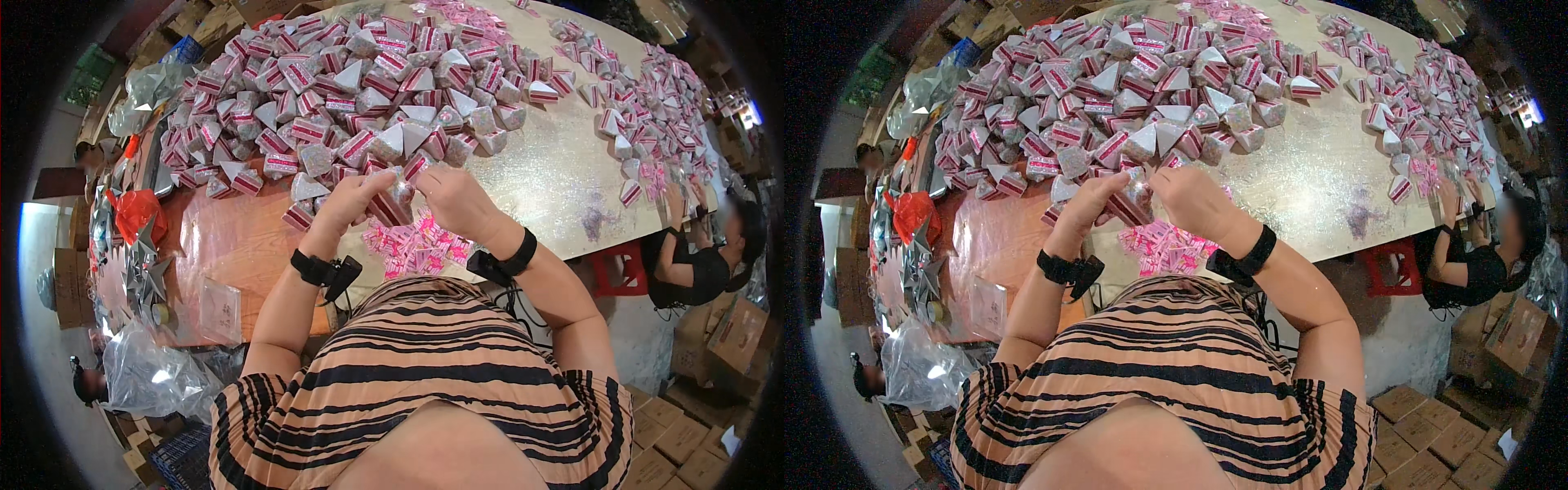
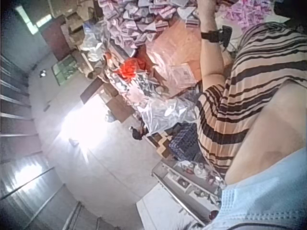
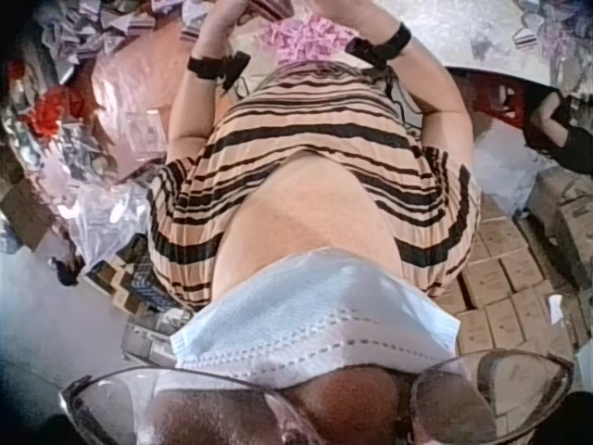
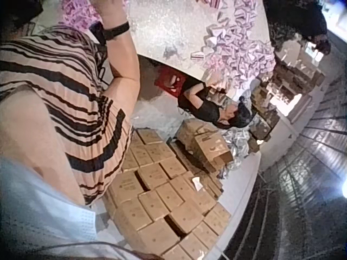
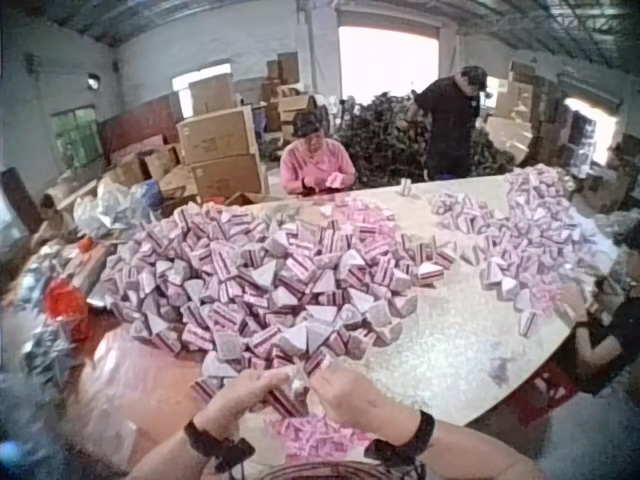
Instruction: The person wraps small, triangular items in clear plastic bags and seals them with pink adhesive labels. They pick up an item, place it in a bag, fold the top, and apply a label to seal it. The wrapped packages are placed in a pile on the table.
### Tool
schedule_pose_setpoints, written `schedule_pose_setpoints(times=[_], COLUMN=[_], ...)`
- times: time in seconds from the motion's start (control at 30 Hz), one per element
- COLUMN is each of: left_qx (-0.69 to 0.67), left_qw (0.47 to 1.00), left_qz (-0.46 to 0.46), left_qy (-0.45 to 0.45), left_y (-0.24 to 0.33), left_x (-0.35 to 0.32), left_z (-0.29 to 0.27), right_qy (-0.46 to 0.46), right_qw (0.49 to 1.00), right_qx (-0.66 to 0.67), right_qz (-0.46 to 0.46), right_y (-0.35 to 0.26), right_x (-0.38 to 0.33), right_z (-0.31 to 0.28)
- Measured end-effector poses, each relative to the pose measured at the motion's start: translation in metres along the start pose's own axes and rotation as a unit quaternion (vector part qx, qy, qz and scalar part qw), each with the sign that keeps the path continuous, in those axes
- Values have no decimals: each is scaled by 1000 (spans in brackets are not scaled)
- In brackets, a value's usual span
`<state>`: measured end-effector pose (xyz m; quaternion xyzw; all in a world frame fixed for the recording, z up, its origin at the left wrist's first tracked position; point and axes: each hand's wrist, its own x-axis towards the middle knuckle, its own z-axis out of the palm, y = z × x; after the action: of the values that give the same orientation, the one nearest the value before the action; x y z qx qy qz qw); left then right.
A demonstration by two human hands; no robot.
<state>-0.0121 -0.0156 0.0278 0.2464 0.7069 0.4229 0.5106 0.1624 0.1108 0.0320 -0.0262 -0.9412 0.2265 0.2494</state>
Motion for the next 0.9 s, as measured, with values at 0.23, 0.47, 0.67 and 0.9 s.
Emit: schedule_pose_setpoints(times=[0.23, 0.47, 0.67, 0.9], left_qx=[0, -3, -34, -9], left_qw=[1000, 999, 998, 996], left_qz=[-4, 2, -1, 15], left_qy=[-26, -41, -55, -85], left_y=[1, 0, -3, -10], left_x=[-3, -1, 0, 7], left_z=[3, -2, 1, 3], right_qy=[9, -34, -53, -67], right_qw=[997, 893, 791, 775], right_qx=[68, 360, 524, 553], right_qz=[47, 267, 311, 298], right_y=[2, 4, 24, 43], right_x=[-4, -6, -9, -22], right_z=[4, -6, -5, 13])
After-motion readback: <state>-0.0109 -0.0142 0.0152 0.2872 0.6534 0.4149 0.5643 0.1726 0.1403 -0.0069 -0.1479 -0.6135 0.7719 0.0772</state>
